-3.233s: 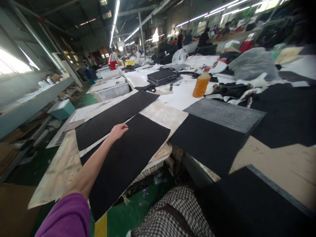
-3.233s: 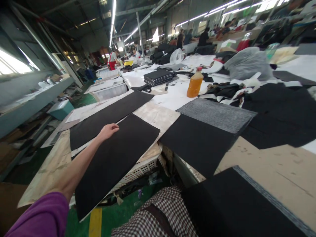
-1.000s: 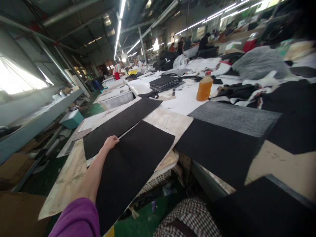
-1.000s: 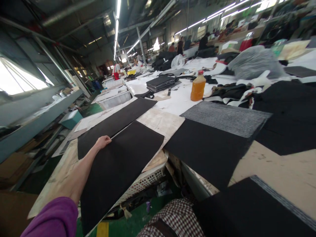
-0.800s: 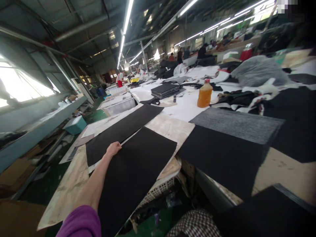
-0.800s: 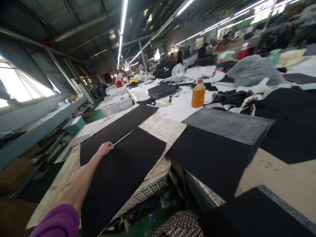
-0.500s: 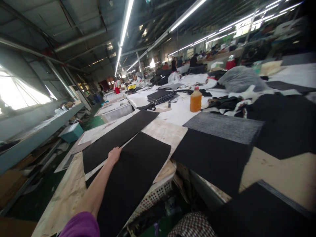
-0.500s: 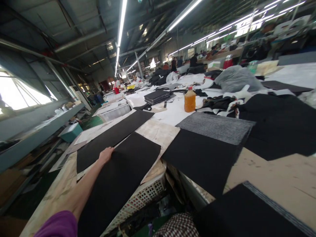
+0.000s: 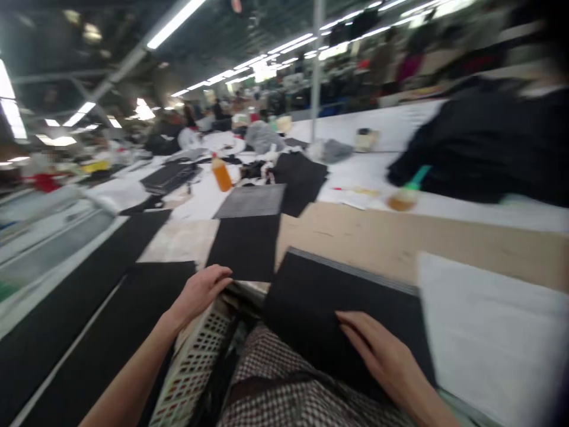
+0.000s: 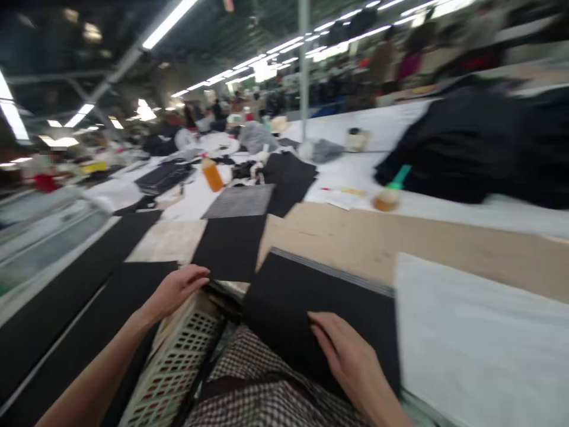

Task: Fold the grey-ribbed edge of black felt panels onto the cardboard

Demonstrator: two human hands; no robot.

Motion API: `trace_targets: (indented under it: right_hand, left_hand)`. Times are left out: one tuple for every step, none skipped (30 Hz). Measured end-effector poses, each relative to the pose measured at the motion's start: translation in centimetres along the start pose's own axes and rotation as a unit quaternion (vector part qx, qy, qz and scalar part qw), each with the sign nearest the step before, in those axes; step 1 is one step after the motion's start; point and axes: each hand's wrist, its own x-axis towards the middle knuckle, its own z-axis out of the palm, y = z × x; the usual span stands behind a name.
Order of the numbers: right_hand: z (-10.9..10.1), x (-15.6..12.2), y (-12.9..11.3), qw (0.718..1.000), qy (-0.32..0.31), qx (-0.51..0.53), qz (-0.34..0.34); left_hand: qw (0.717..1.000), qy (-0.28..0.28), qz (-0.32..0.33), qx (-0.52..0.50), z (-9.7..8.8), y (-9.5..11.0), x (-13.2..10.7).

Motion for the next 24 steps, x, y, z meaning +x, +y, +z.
trace_targets:
  right_hand:
    - [-1.7, -1.1, 0.7, 0.999, 0.003, -0.023, 0.042]
    - [-3.1, -1.9, 1.5, 0.997, -0.004, -0.039, 0.071]
    - [-4.4, -2.4, 2.3, 0.994, 0.001, -0.053, 0.093]
    - [-5.6, -2.8, 3.2, 0.992, 0.01, -0.068, 0.11]
    - [-6.6, -3.0, 4.1, 0.989, 0.023, -0.083, 0.122]
    - [-7.5, -3.2, 4.9, 0.986, 0.036, -0.098, 0.128]
    - [-8.1, -3.3, 5.6, 0.984, 0.047, -0.11, 0.132]
    - [-8.7, -3.4, 6.2, 0.982, 0.054, -0.121, 0.133]
    - [-9.0, -3.3, 6.7, 0.981, 0.057, -0.129, 0.133]
    - [-9.2, -3.1, 7.2, 0.98, 0.059, -0.137, 0.132]
    - [-9.3, -2.8, 7.7, 0.978, 0.059, -0.148, 0.132]
    - [-9.4, -2.4, 8.1, 0.976, 0.058, -0.16, 0.133]
    - [-9.3, -1.9, 8.5, 0.974, 0.055, -0.174, 0.135]
    - [-9.2, -1.5, 9.0, 0.971, 0.051, -0.189, 0.137]
    - [-9.1, -1.0, 9.3, 0.968, 0.044, -0.205, 0.14]
    - [-9.0, -0.6, 9.7, 0.964, 0.036, -0.219, 0.143]
    - [-8.9, -0.3, 10.0, 0.961, 0.03, -0.232, 0.146]
    - [-8.8, -0.1, 10.3, 0.958, 0.026, -0.243, 0.149]
    - [-8.6, 0.0, 10.5, 0.956, 0.024, -0.25, 0.152]
    - [-8.5, 0.0, 10.7, 0.955, 0.024, -0.254, 0.154]
    - [-8.4, 0.0, 10.8, 0.954, 0.025, -0.255, 0.156]
    - [-8.3, -0.1, 10.9, 0.954, 0.028, -0.253, 0.159]
    - [-8.2, -0.1, 11.0, 0.954, 0.03, -0.251, 0.162]
    - [-8.2, -0.2, 11.0, 0.954, 0.033, -0.248, 0.166]
  left_hand:
    - [0.997, -0.001, 0.056, -0.046, 1.7, 2.4, 1.9]
    - [0.991, -0.007, 0.106, -0.085, 3.4, 4.7, 3.7]
    - [0.983, -0.017, 0.149, -0.11, 5.2, 7.1, 5.5]
    - [0.973, -0.028, 0.19, -0.128, 7.0, 9.5, 7.1]
    - [0.962, -0.037, 0.228, -0.143, 8.6, 11.9, 8.5]
    - [0.952, -0.043, 0.26, -0.155, 10.2, 14.3, 9.7]
    - [0.943, -0.042, 0.285, -0.165, 11.6, 16.6, 10.7]
    - [0.937, -0.036, 0.302, -0.172, 12.8, 18.7, 11.6]
    - [0.933, -0.028, 0.313, -0.177, 13.9, 20.6, 12.4]
    - [0.931, -0.02, 0.318, -0.178, 14.9, 22.2, 13.3]
    - [0.931, -0.011, 0.32, -0.174, 15.8, 23.5, 14.1]
    - [0.933, -0.003, 0.32, -0.166, 16.6, 24.5, 14.8]
    - [0.935, 0.003, 0.32, -0.155, 17.3, 25.4, 15.5]
    - [0.936, 0.008, 0.321, -0.141, 17.9, 26.0, 16.2]
    - [0.938, 0.011, 0.321, -0.128, 18.4, 26.5, 16.7]
    - [0.94, 0.011, 0.321, -0.117, 18.8, 26.8, 17.1]
    - [0.941, 0.009, 0.321, -0.108, 19.2, 27.1, 17.5]
    - [0.942, 0.007, 0.319, -0.103, 19.4, 27.2, 17.7]
    - [0.943, 0.005, 0.318, -0.099, 19.6, 27.4, 17.8]
    - [0.944, 0.005, 0.315, -0.097, 19.7, 27.4, 17.8]
    - [0.945, 0.005, 0.313, -0.096, 19.7, 27.5, 17.8]
    - [0.945, 0.003, 0.312, -0.095, 19.6, 27.6, 17.7]
    - [0.946, 0.002, 0.311, -0.095, 19.4, 27.6, 17.6]
    - [0.945, 0.002, 0.313, -0.094, 19.1, 27.7, 17.3]
